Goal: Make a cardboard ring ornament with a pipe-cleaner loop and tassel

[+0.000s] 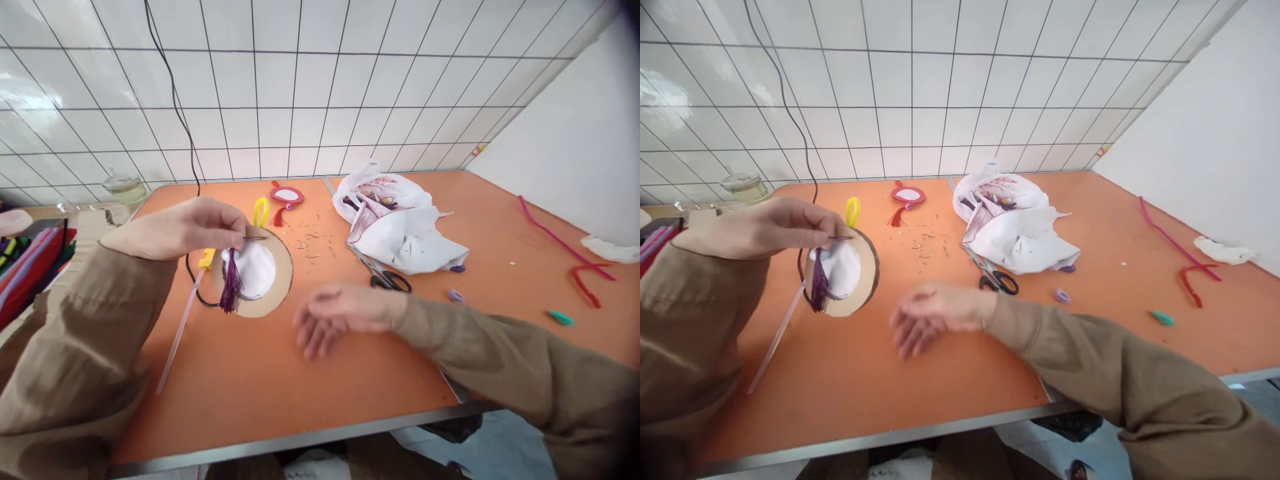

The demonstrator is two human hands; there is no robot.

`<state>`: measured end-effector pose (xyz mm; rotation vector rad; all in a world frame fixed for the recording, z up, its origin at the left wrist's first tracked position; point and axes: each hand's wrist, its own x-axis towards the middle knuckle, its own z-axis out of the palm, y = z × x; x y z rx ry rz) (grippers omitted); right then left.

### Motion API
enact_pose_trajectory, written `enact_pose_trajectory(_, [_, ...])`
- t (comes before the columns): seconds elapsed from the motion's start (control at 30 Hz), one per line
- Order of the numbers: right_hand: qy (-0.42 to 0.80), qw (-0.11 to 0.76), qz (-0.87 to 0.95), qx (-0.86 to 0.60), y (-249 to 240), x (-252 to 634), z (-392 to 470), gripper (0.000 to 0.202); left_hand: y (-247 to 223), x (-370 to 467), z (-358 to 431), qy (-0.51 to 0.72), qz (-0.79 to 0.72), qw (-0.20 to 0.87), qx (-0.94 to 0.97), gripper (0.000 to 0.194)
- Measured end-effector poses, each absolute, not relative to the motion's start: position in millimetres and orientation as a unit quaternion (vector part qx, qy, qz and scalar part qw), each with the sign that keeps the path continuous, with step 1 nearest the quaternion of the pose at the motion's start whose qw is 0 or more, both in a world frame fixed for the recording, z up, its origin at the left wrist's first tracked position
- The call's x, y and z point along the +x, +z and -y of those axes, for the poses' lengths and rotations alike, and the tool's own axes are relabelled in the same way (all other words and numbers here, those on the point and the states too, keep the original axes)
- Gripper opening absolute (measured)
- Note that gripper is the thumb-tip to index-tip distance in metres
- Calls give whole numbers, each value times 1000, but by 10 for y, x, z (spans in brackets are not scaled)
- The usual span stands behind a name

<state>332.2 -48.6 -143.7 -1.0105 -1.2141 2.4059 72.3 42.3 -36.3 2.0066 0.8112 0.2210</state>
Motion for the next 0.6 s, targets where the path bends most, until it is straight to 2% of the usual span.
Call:
enact_pose_trajectory(0.03, [854,92,398,-322,-1497,3273,544,28,-344,682,-432,116,-336,462,813,22])
enact_pose_trajectory(0.1, [863,130,365,-323,-1601,3163,533,22,-314,625,-430,170,-351,457,799,22])
enact_pose_trajectory(0.2, [791,313,344,-398,-1706,3114,179,19,-252,591,-375,222,-363,461,779,24])
enact_pose_trajectory(0.27, [678,463,339,-459,-1739,3186,-142,15,-201,586,-323,246,-357,468,770,25])
enact_pose_trajectory(0.33, [611,528,338,-483,-1751,3260,-377,11,-160,582,-286,255,-352,470,768,25])
enact_pose_trajectory(0.43, [589,538,372,-474,-1769,3166,-464,13,-139,571,-279,254,-350,466,771,26])
enact_pose_trajectory(0.6, [596,472,473,-445,-1896,2623,-475,10,-146,557,-300,251,-353,459,776,23])
